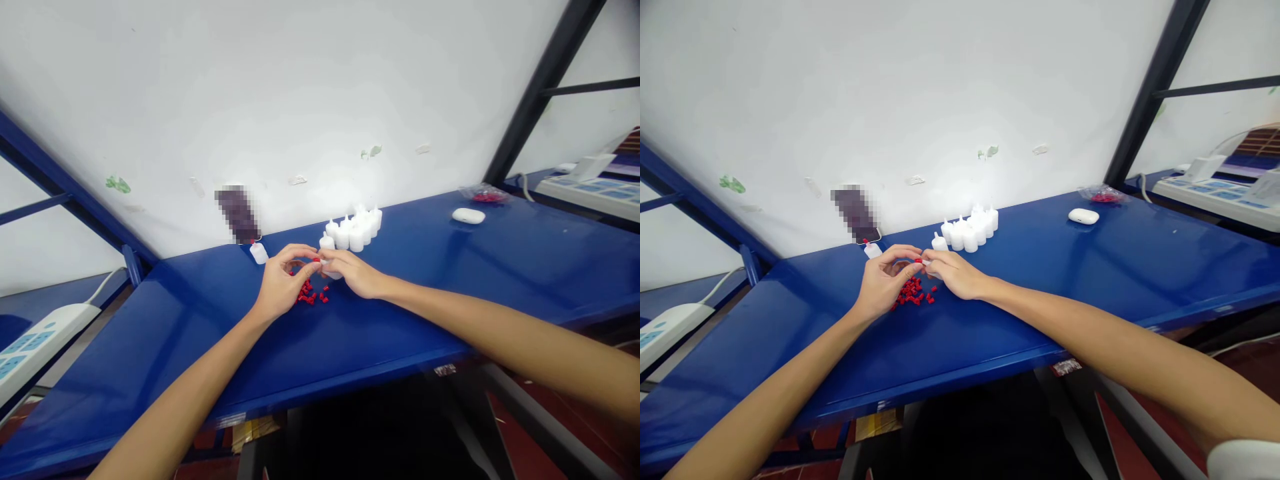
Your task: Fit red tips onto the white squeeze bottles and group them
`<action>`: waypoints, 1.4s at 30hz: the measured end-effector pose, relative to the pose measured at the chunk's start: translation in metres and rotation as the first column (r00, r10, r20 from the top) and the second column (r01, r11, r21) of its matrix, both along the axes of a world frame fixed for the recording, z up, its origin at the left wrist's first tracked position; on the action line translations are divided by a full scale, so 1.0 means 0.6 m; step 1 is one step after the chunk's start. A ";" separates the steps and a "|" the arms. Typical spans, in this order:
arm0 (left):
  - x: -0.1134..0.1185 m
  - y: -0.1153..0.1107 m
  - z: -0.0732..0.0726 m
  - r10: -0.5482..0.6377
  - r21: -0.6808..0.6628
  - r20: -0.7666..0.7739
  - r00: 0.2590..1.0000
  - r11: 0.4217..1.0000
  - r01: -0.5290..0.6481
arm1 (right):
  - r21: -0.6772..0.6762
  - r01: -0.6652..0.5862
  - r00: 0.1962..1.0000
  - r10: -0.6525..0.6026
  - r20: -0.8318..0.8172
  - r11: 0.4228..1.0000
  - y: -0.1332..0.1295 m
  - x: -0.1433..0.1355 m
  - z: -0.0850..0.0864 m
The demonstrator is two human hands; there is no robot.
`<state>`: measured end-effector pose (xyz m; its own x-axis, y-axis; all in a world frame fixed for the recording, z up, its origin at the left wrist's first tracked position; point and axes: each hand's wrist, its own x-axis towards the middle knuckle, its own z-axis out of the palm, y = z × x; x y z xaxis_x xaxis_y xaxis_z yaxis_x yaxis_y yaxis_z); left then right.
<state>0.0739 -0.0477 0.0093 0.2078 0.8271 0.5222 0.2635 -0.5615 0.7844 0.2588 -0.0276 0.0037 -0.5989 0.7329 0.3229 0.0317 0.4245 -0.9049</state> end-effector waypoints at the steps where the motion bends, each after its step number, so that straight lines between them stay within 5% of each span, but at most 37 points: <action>1: 0.001 -0.001 -0.001 -0.003 0.010 -0.014 1.000 1.000 0.003 | -0.009 -0.018 1.000 0.018 -0.008 1.000 0.000 0.000 0.000; 19: 0.012 -0.013 0.009 -0.099 0.089 -0.149 0.984 0.990 0.113 | -0.044 0.055 0.993 -0.059 -0.106 0.998 -0.017 -0.011 0.001; 24: 0.015 -0.012 0.007 -0.109 0.144 -0.161 0.981 0.981 0.133 | 0.063 0.077 0.993 -0.071 -0.090 0.995 -0.018 -0.010 -0.003; 29: -0.027 0.014 0.017 0.085 0.196 -0.082 0.993 0.978 -0.068 | 0.237 0.179 0.984 -0.175 -0.038 0.955 -0.004 0.008 0.020; 31: -0.064 0.027 0.026 0.290 0.288 -0.175 0.941 0.929 -0.233 | 0.243 0.286 0.958 -0.267 -0.108 0.927 0.012 0.018 0.034; 33: -0.105 0.037 0.033 0.374 0.356 -0.399 0.837 0.904 -0.234 | 0.218 0.382 0.918 -0.340 -0.204 0.898 0.033 0.026 0.046; 38: -0.168 0.053 0.038 0.275 0.211 -0.774 0.571 0.961 -0.177 | 0.102 0.421 0.893 -0.392 -0.222 0.901 0.080 0.019 0.055; 42: -0.172 0.057 0.037 0.235 0.150 -0.811 0.535 0.969 -0.197 | 0.110 0.364 0.924 -0.344 -0.170 0.925 0.101 -0.005 0.047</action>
<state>-0.0294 -0.0137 0.0317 0.3773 0.8914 0.2509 0.8959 -0.4200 0.1450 0.2559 0.0330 0.0319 -0.2474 0.8307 0.4988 0.0759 0.5298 -0.8447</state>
